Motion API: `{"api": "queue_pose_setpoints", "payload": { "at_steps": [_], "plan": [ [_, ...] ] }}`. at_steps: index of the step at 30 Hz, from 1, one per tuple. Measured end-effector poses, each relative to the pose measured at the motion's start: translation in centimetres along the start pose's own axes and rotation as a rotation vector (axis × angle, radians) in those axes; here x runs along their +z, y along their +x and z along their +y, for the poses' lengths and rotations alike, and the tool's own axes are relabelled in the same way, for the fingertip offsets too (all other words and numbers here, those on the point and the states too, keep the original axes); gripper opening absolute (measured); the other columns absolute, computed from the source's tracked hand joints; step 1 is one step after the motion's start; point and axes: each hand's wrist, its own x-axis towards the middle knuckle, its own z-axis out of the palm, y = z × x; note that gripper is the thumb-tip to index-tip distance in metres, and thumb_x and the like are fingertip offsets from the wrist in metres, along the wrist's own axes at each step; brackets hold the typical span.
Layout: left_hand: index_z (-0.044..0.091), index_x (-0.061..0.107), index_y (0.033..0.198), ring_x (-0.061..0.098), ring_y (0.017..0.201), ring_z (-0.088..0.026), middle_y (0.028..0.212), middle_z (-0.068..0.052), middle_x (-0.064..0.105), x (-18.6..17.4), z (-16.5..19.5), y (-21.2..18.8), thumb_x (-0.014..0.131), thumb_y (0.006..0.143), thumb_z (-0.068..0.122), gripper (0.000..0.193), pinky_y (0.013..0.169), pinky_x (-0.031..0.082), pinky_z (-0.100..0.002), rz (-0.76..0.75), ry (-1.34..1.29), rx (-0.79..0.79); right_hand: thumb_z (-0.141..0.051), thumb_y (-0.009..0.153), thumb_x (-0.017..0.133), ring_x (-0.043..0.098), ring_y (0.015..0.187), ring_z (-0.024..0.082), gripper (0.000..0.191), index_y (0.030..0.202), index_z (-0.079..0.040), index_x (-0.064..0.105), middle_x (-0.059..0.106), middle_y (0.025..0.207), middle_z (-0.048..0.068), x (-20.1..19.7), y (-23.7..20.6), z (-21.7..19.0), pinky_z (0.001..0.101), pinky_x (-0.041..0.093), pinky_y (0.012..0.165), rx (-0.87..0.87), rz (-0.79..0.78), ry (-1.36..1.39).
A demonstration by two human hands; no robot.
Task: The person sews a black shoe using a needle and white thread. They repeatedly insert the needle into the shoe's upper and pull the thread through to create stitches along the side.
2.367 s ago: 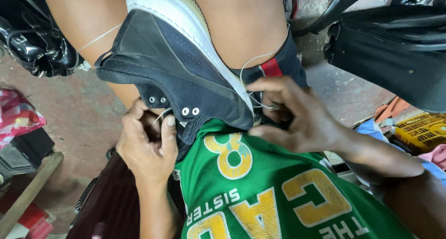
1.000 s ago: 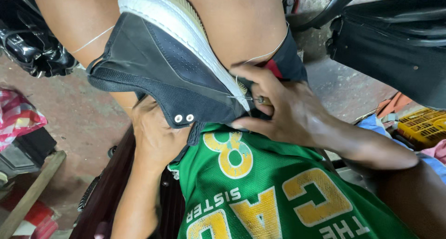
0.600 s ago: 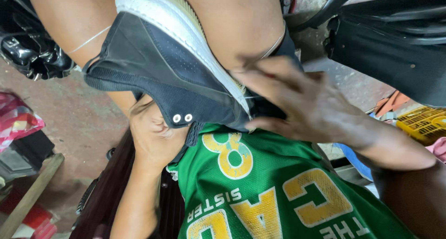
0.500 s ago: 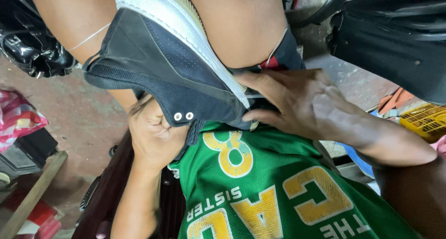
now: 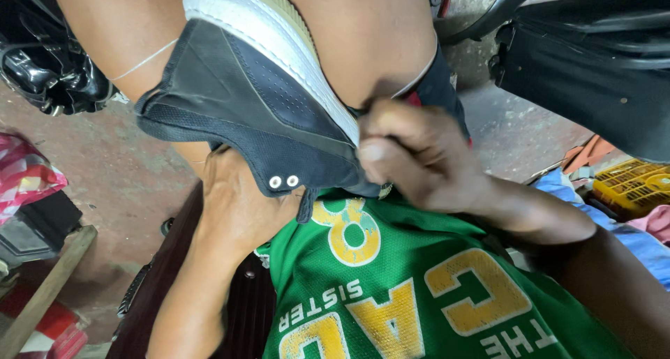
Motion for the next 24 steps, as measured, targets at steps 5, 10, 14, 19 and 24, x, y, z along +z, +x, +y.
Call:
{"api": "queue_pose_setpoints", "payload": {
  "at_steps": [5, 10, 14, 19, 24],
  "plan": [
    [0.009, 0.077, 0.094, 0.07, 0.084, -0.038, 0.09, -0.015, 0.075, -0.6, 0.1, 0.4, 0.08, 0.074, 0.018, 0.022, 0.079, 0.053, -0.049, 0.067, -0.089, 0.103, -0.009, 0.104, 0.065, 0.052, 0.055, 0.011, 0.027, 0.081, -0.004, 0.051, 0.053, 0.065, 0.005, 1.9, 2.1, -0.4, 0.0314, 0.042, 0.051, -0.025, 0.063, -0.434],
    [0.011, 0.07, 0.078, 0.07, 0.075, -0.031, 0.074, -0.009, 0.07, -0.7, -1.9, -0.1, 0.082, 0.079, 0.02, 0.015, 0.072, 0.051, -0.045, 0.061, -0.165, 0.134, -0.005, 0.099, 0.068, 0.051, 0.049, 0.019, 0.027, 0.079, -0.004, 0.051, 0.049, 0.062, 0.008, 2.4, 3.6, 0.0, 0.0361, 0.04, 0.049, -0.124, 0.091, -0.603],
    [0.014, 0.066, 0.074, 0.069, 0.075, -0.027, 0.071, -0.003, 0.067, -1.0, -2.5, -0.1, 0.076, 0.074, 0.015, 0.01, 0.078, 0.05, -0.044, 0.055, -0.205, 0.154, -0.005, 0.098, 0.068, 0.052, 0.051, 0.02, 0.023, 0.081, -0.004, 0.052, 0.05, 0.064, 0.007, 2.3, 4.1, -0.3, 0.0363, 0.04, 0.049, -0.149, 0.09, -0.598],
    [0.007, 0.071, 0.102, 0.064, 0.096, -0.04, 0.098, -0.016, 0.07, -4.0, -0.9, 0.2, 0.077, 0.069, 0.024, 0.037, 0.086, 0.045, -0.049, -0.062, -0.202, 0.131, -0.007, 0.1, 0.064, 0.054, 0.062, 0.017, 0.019, 0.084, -0.003, 0.057, 0.057, 0.073, 0.008, 0.6, 3.8, -1.7, 0.0315, 0.044, 0.059, 0.019, 0.018, -0.38],
    [0.004, 0.073, 0.108, 0.063, 0.106, -0.041, 0.104, -0.018, 0.07, -3.7, 1.4, 0.9, 0.083, 0.075, 0.044, 0.053, 0.094, 0.044, -0.05, -0.056, -0.148, 0.164, -0.018, 0.111, 0.032, 0.056, 0.107, 0.024, 0.036, 0.092, -0.005, 0.06, 0.064, 0.102, 0.015, -2.8, 2.3, -2.0, 0.0415, 0.043, 0.101, -0.243, 0.158, -0.435]
  ]
}}
